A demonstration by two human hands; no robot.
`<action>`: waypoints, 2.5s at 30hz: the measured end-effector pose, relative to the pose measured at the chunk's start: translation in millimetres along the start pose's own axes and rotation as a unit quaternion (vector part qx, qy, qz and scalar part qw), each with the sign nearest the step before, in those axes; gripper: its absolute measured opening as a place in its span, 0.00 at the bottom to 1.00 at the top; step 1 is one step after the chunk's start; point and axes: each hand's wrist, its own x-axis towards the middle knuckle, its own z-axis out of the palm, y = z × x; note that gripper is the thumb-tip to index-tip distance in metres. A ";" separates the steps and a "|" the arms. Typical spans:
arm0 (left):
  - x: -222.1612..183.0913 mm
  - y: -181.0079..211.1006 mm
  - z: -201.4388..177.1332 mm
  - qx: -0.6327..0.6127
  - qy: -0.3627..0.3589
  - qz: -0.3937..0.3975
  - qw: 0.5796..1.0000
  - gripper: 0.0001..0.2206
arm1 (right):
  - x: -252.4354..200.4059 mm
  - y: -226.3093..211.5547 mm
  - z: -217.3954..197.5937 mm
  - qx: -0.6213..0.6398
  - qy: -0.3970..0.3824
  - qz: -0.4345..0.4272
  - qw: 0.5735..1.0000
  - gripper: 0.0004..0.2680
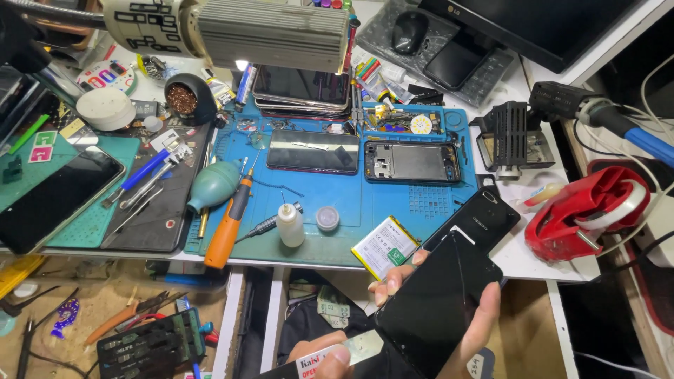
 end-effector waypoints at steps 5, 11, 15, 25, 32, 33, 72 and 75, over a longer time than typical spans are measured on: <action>-11.7 1.6 3.4 -0.028 0.036 0.037 0.998 0.19 | -12.2 -1.5 11.3 -0.018 -0.065 -0.087 0.994 0.28; -9.5 -1.4 -0.7 -0.100 -0.036 0.110 0.988 0.20 | -7.2 -8.7 -16.4 0.025 -0.192 -0.032 0.981 0.28; -13.8 10.6 -0.4 -0.105 -0.053 0.121 0.986 0.20 | -18.2 -3.3 0.9 0.053 -0.088 -0.048 0.994 0.28; -10.1 6.4 -7.1 0.003 -0.050 0.132 0.990 0.22 | -26.0 27.6 21.8 -0.155 -0.053 -0.336 0.927 0.22; -11.2 33.4 -7.7 -0.084 -0.087 0.192 0.974 0.20 | -16.6 1.5 -0.9 0.001 -0.130 0.004 0.991 0.30; -10.1 29.7 3.5 -0.084 -0.087 0.192 0.974 0.20 | -12.3 1.2 -6.4 0.001 -0.130 0.004 0.992 0.30; 17.7 3.2 -16.3 0.283 -0.227 0.122 0.924 0.22 | 19.0 -14.2 -47.8 0.046 -0.245 0.237 0.939 0.39; 23.7 -18.5 -15.1 0.330 -0.220 0.134 0.908 0.14 | 17.6 -13.5 -47.7 0.048 -0.233 0.240 0.941 0.40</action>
